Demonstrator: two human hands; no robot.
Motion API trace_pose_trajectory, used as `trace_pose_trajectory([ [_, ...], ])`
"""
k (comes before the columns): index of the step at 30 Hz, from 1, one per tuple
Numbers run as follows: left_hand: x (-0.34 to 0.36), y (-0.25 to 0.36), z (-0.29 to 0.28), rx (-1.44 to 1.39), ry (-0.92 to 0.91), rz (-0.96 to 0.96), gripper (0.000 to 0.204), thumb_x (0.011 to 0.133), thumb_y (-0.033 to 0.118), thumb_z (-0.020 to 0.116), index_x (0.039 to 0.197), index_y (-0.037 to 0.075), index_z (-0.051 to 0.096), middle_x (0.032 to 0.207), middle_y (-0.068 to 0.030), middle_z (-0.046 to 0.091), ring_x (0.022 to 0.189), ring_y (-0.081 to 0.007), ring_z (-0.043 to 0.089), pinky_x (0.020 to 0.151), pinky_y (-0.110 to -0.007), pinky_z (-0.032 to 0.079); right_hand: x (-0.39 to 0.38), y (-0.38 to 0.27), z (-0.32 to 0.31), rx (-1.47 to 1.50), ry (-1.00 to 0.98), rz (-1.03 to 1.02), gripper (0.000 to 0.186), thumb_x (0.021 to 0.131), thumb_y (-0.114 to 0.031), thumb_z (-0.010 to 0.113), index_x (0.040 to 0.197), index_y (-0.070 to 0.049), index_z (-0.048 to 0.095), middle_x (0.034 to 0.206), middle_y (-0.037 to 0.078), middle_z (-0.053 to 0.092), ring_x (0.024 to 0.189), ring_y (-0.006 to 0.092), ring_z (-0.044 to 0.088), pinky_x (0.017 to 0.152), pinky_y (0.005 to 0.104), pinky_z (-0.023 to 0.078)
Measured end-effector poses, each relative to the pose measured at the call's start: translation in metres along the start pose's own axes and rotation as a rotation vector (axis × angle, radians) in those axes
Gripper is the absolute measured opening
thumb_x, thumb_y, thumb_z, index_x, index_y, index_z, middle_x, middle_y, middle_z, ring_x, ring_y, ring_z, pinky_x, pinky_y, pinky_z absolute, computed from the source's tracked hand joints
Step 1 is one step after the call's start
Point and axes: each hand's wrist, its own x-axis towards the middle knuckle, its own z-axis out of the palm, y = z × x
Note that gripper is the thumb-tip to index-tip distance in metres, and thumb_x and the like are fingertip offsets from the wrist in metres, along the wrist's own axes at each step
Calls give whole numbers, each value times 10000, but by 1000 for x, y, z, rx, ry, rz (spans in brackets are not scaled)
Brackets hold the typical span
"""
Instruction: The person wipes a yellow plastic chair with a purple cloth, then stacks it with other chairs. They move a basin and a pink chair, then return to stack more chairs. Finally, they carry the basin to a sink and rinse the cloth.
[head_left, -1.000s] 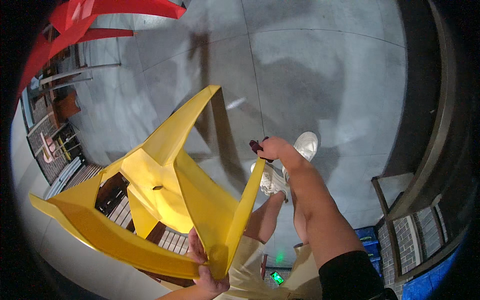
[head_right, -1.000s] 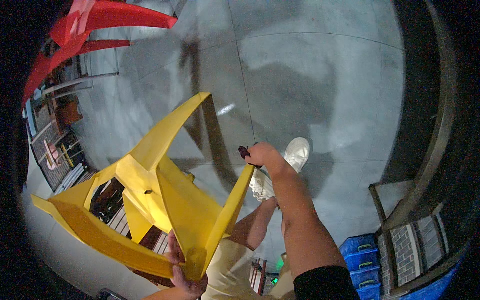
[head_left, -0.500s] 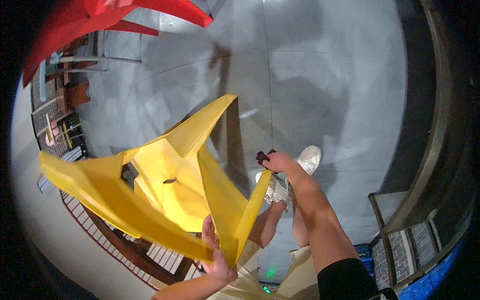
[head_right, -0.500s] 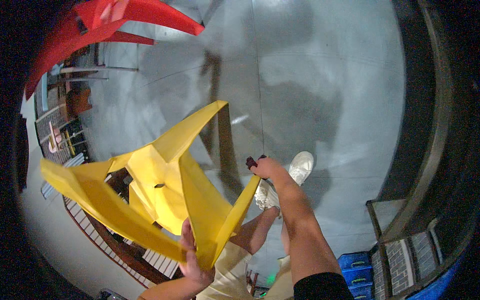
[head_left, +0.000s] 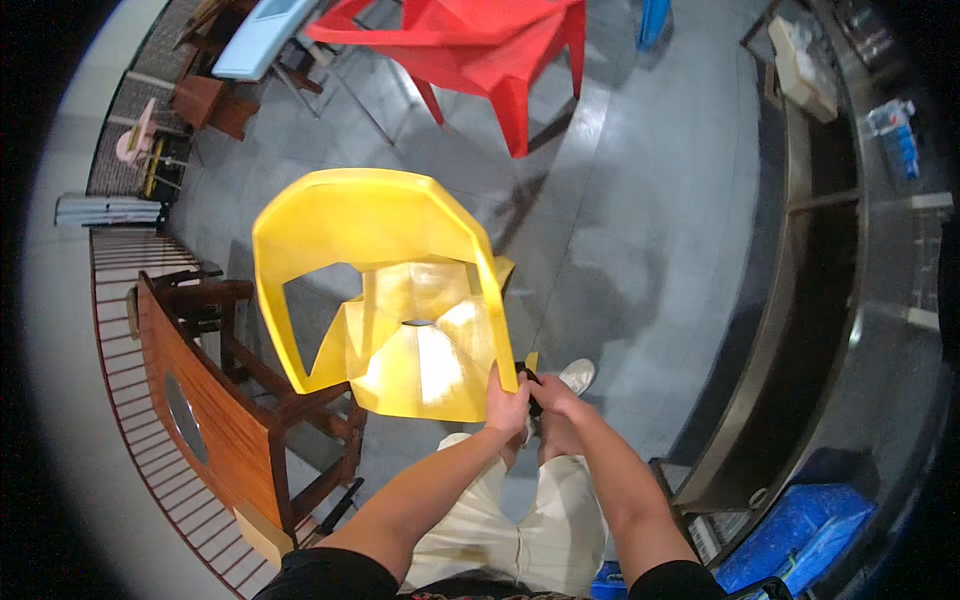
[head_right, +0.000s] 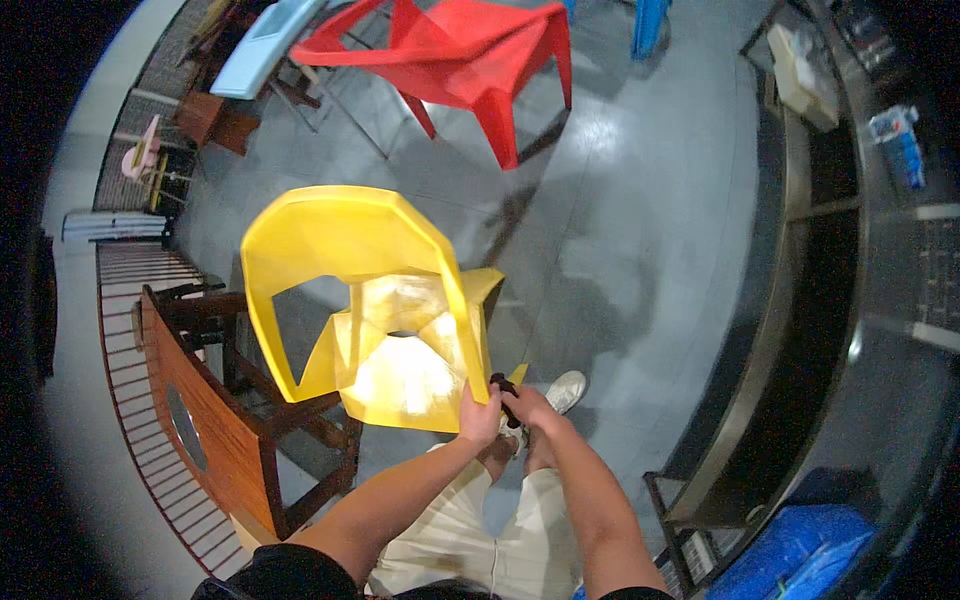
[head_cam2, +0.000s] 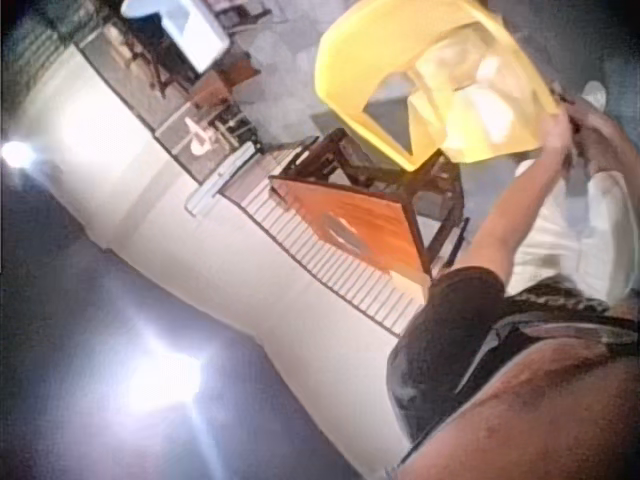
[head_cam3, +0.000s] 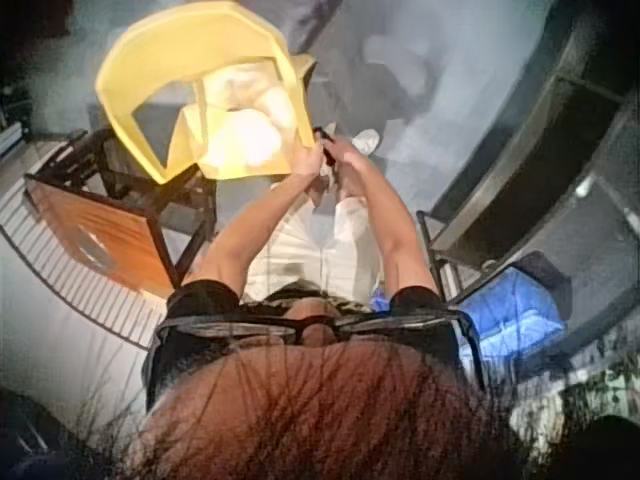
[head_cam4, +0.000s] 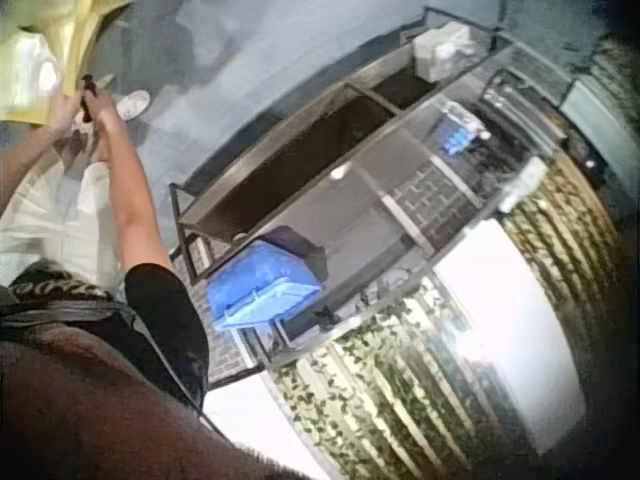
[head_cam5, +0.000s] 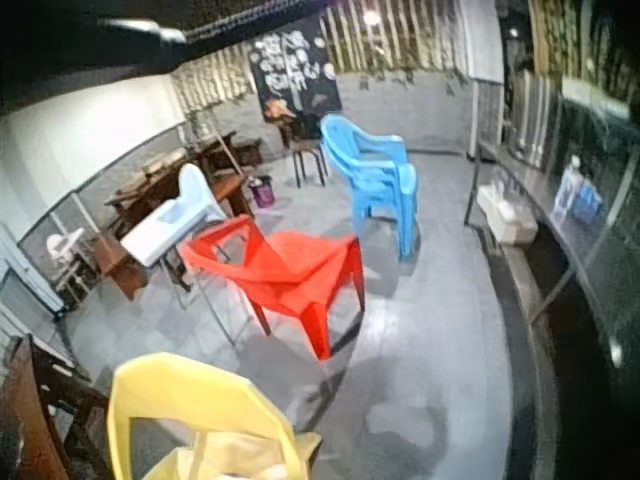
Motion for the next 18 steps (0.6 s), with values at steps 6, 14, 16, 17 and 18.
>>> trace_pose_trajectory([
  [6,-8,26,-50,-195,-351,-143,1020,785,404,848,1458,-53,232,1303,-267,550,1182,-321,595,977,-381,498,-74,-46,3,338,130,8,535,996,-428,507,1146,59,671,1083,138,720,977,245,659,873,354,489],
  [14,-49,45,-216,-305,-587,-25,1011,830,302,835,1559,18,195,1437,-281,477,1293,-329,532,1040,-413,476,-196,-127,-12,703,290,-129,390,985,-320,518,1202,-28,660,1122,68,689,1003,182,624,934,356,460],
  [16,-68,57,-243,-395,-545,6,960,850,281,818,1556,21,222,1440,-275,477,1299,-317,528,1046,-411,470,-234,-165,-7,731,265,-181,407,1015,-299,471,1271,-18,614,1183,78,688,1037,215,657,919,378,506],
  [17,-80,70,-259,-445,-523,26,942,857,273,811,1556,23,231,1441,-272,479,1302,-309,525,1051,-408,465,-260,-195,-4,789,197,-236,423,1026,-305,455,1292,-8,595,1193,82,687,1040,225,666,908,376,517],
  [18,-93,80,-273,-494,-496,41,924,865,266,804,1555,25,239,1441,-268,481,1304,-301,523,1057,-405,459,-280,-220,-2,847,120,-287,440,1036,-311,439,1314,1,576,1204,86,686,1044,236,675,897,375,529],
])
